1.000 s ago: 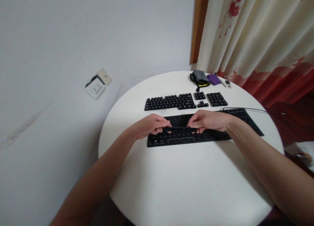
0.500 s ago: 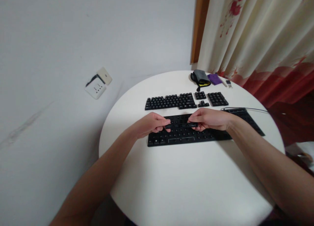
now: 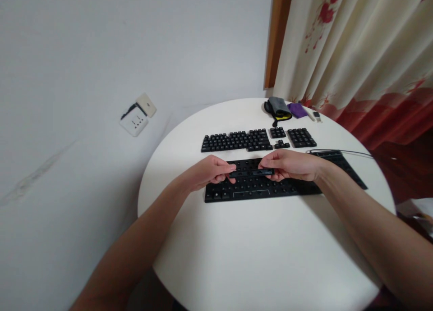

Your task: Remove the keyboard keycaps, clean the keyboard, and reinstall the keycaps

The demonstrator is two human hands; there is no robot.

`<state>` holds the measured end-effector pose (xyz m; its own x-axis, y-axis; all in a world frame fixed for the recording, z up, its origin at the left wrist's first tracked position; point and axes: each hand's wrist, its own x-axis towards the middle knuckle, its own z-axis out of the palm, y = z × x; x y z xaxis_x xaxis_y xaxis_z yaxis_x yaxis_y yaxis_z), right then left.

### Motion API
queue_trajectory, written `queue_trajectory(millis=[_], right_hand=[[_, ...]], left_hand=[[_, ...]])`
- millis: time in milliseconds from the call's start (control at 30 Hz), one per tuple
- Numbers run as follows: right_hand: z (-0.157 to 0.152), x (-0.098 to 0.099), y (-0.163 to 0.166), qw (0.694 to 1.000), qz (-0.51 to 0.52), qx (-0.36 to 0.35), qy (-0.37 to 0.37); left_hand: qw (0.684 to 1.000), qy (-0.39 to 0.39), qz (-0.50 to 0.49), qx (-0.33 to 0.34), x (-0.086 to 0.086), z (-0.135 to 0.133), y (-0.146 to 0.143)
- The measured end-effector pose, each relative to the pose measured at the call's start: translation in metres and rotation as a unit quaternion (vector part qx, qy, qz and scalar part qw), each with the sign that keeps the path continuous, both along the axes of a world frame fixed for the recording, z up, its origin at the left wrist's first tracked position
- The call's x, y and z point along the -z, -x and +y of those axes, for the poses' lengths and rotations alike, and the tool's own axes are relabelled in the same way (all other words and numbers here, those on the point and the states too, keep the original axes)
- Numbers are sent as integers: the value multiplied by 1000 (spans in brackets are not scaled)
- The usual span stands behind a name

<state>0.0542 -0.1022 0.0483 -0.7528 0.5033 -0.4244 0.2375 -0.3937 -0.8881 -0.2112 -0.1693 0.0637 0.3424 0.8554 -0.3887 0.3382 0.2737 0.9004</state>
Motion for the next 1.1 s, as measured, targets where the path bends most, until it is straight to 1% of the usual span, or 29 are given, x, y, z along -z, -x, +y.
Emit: queue_trajectory(millis=[233, 533, 733, 867, 933, 1100], right_hand=[[0, 0, 0, 1000, 1, -2, -1], [1, 0, -1, 1000, -3, -18, -22], [1, 0, -2, 996, -18, -42, -72], [0, -2, -1, 984, -29, -59, -164], [0, -2, -1, 978, -33, -70, -195], [0, -1, -1, 976, -35, -84, -199]], left_hand=[[1000, -2, -4, 0, -1, 0, 0], [1000, -2, 0, 2, 2, 1, 1], [999, -29, 12, 22, 7, 2, 5], [998, -47, 23, 44, 9, 3, 8], [997, -47, 29, 52, 8, 3, 9], [996, -37, 43, 68, 5, 2, 9]])
